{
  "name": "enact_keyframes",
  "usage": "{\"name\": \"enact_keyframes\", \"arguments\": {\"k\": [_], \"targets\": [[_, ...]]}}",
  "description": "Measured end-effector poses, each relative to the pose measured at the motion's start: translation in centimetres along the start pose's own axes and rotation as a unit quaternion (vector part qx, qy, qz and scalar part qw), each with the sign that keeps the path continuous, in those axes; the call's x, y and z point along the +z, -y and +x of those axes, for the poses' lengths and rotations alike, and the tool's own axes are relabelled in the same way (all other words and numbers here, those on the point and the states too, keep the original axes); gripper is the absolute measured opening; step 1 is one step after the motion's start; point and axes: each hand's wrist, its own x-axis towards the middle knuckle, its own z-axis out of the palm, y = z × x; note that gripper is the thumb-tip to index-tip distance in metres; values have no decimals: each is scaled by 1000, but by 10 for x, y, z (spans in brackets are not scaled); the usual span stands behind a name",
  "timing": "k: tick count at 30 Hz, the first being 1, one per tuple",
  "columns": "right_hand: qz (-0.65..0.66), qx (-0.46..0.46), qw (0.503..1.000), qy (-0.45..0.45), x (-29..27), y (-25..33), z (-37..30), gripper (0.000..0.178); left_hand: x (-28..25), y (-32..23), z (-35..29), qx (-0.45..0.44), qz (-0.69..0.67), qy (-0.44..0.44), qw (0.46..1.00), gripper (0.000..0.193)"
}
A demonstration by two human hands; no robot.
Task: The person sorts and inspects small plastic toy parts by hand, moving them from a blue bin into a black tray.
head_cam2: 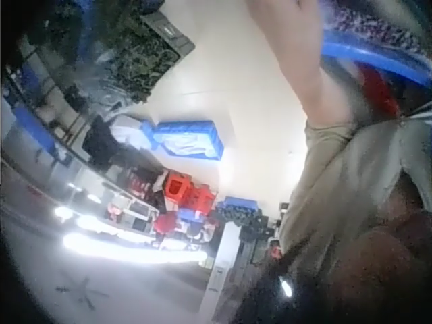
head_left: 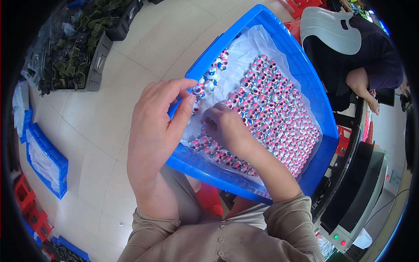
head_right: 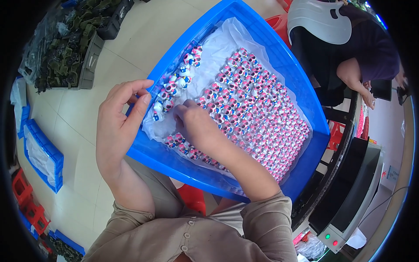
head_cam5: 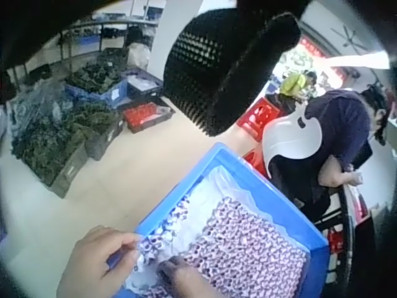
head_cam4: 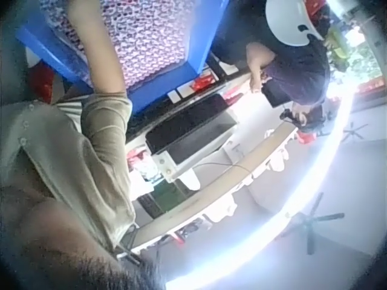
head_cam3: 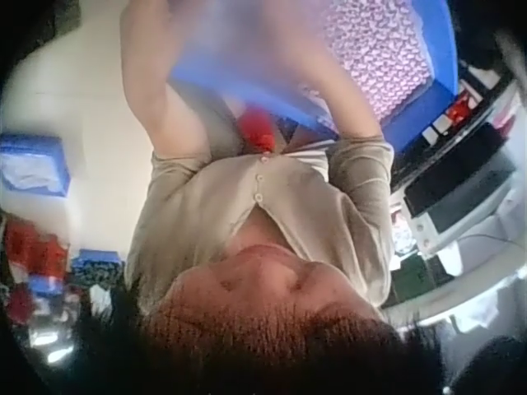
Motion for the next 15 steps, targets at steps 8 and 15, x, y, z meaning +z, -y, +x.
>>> {"name": "enact_keyframes", "arguments": {"k": [8,15], "targets": [[335,-13,942,7,14,13,-7,15,0,0,0,8,12,0,1000,16],[-28,-66,997,39,19,14,-5,14,1,-1,0,1,16,2,1000,16]]}}
